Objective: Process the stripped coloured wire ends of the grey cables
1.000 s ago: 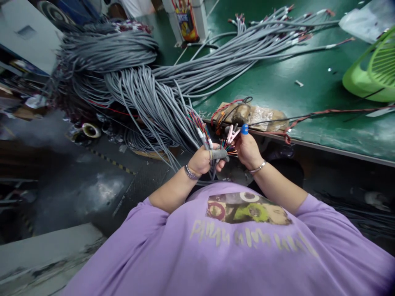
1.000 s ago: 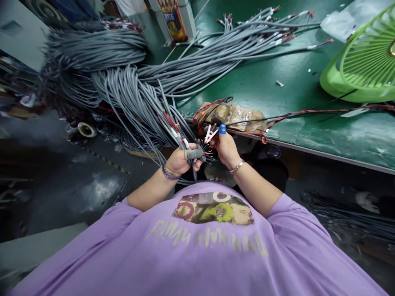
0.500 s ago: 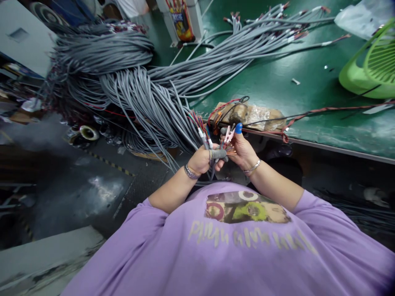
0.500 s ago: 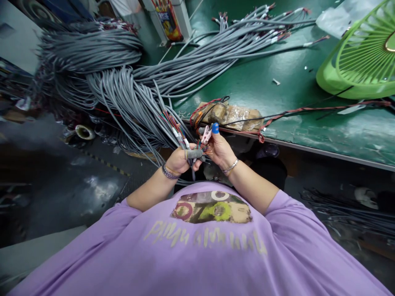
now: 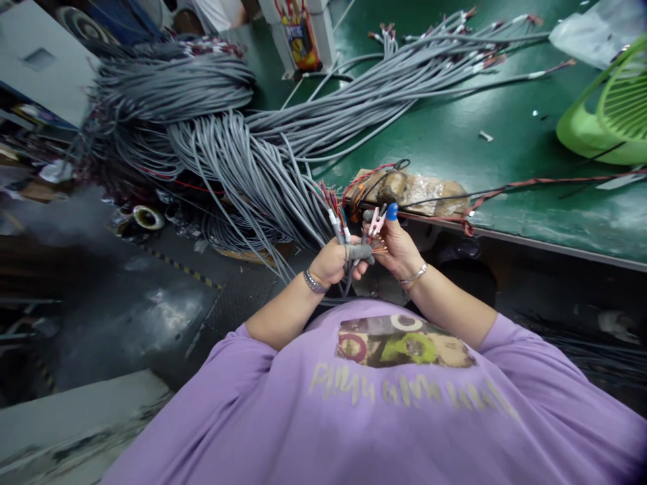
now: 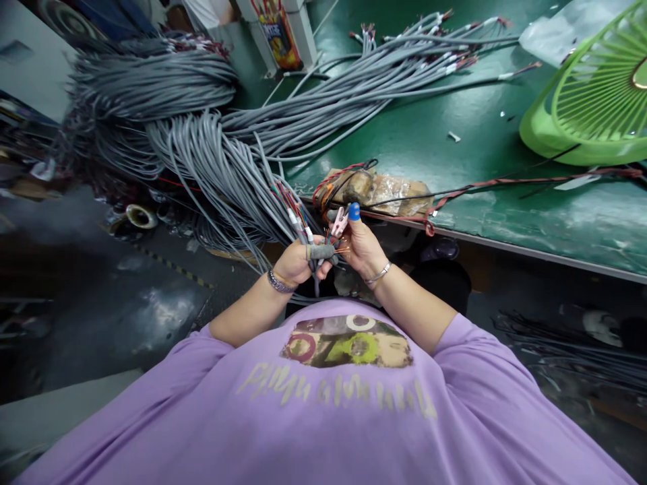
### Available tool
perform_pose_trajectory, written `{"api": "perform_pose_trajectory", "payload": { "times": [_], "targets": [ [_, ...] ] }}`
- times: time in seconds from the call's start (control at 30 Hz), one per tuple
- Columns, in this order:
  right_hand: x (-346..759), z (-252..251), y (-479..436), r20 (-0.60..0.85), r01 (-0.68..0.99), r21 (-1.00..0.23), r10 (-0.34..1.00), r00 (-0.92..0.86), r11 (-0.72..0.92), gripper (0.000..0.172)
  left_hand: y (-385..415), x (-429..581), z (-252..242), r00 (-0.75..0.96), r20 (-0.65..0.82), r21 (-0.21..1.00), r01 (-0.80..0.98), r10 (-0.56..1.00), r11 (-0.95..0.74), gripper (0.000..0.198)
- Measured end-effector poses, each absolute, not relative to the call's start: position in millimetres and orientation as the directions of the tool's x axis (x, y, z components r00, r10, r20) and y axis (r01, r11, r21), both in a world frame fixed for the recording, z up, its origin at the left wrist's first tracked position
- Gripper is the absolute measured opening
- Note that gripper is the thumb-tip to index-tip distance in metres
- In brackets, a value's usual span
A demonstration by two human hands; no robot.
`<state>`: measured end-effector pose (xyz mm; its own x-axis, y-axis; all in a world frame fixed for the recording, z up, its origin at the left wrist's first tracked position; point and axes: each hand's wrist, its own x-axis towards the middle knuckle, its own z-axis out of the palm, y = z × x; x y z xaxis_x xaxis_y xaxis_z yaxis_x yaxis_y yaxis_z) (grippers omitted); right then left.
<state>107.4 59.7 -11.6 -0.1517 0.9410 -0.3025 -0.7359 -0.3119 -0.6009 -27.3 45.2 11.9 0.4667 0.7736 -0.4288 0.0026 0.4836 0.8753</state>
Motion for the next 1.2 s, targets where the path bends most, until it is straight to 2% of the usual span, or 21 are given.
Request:
{"api": "perform_pose_trajectory", "payload": {
  "times": [0.43, 0.7, 0.97, 1.2],
  "targets": [
    [116, -13, 58, -0.332, -0.703, -0.589, 0.913, -0.239, -0.398, 0.066, 41, -28, 12, 0.475, -0.396, 0.889, -0.017, 0.785, 0.459, 0.038],
    [124, -9, 54, -0.308, -0.711, -0.594, 0.923, -0.232, -0.377, 0.050, 38, -29, 11, 0.462, -0.393, 0.893, -0.015, 0.795, 0.450, 0.040],
    [125, -10, 52, -0.328, -0.706, -0.594, 0.917, -0.226, -0.386, 0.045, 32, -30, 16, 0.451, -0.398, 0.897, 0.009, 0.799, 0.441, 0.042],
    [127, -11, 48, -0.261, -0.700, -0.619, 0.934, -0.245, -0.357, 0.039, 19, -29, 18, 0.350, -0.363, 0.915, -0.039, 0.863, 0.401, 0.042]
  ]
}}
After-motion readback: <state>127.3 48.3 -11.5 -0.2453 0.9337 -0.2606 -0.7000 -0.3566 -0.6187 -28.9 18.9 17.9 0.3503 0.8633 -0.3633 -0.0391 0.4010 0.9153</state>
